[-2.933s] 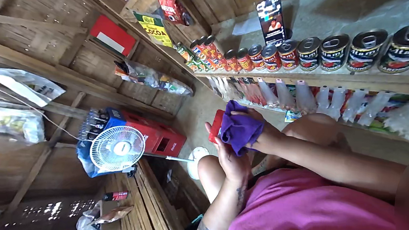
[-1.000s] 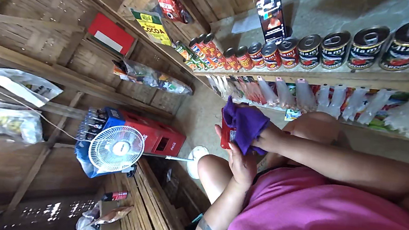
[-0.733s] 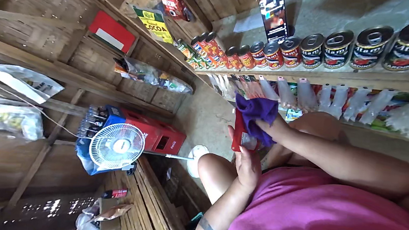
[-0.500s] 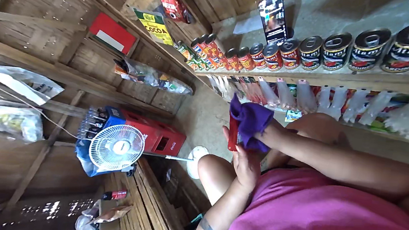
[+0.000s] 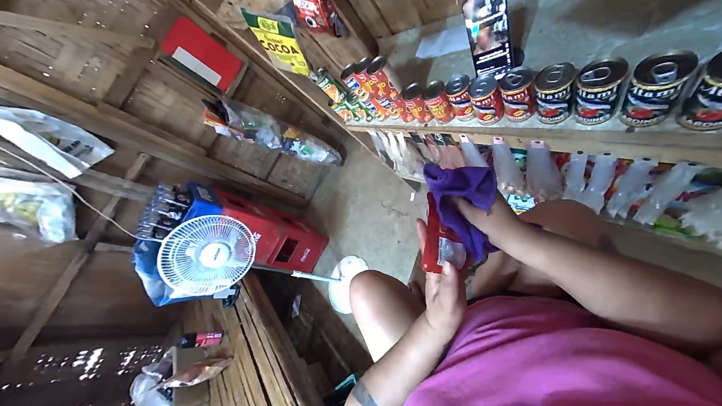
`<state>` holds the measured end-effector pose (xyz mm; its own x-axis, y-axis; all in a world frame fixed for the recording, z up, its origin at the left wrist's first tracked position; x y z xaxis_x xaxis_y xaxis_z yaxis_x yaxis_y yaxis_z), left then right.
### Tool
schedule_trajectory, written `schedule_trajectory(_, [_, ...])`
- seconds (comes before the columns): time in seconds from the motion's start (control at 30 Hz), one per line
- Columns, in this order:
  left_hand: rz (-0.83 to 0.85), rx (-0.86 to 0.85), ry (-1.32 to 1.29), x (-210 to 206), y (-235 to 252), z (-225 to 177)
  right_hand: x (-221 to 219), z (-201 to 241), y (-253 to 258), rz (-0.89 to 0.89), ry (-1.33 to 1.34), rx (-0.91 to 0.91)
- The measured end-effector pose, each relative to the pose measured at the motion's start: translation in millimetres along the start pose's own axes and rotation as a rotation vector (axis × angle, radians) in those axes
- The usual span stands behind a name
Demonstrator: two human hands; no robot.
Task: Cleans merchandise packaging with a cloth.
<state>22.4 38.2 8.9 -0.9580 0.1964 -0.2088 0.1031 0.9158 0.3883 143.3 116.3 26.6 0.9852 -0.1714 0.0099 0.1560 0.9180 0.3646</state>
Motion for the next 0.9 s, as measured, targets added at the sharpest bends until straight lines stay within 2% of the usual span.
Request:
schedule_trajectory(0.17, [-0.107, 0.014, -0.008, 4, 4, -1, -2, 2, -6, -0.017, 0.051, -0.052])
schedule_trajectory(0.27, [-0.147, 0.023, 0.029, 7, 6, 0, -9, 4, -15, 0.030, -0.073, -0.025])
schedule_trajectory(0.4, [-0.220, 0.022, 0.031, 15, 12, -3, -26, 10, -25, 0.110, -0.143, 0.166])
schedule_trajectory(0.53, [-0.282, 0.037, 0.000, 26, 15, -5, -43, 22, -33, 0.284, -0.158, 0.301])
schedule_trajectory(0.6, [-0.272, 0.042, -0.002, 25, 13, -5, -43, 21, -34, 0.286, -0.138, 0.324])
schedule_trajectory(0.67, [-0.229, 0.034, -0.005, 22, 11, -4, -36, 22, -32, 0.207, -0.083, 0.330])
schedule_trajectory(0.83, [-0.171, 0.001, 0.037, 13, 6, -1, -22, -5, -26, 0.087, -0.059, 0.114])
schedule_trajectory(0.9, [-0.182, 0.010, 0.042, 14, 6, 1, -18, -10, -23, 0.099, -0.057, 0.005])
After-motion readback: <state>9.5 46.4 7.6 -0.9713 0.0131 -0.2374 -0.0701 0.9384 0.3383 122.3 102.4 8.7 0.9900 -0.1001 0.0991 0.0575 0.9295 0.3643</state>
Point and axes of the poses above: each hand's wrist, its own y-axis towards the middle knuckle, its own x-axis out of the back of the hand, z = x × y, the point moved 9 cm from there along y, towards the middle knuckle, and after that the axes turned 4 degrees about -z, right-handed, at the moved point
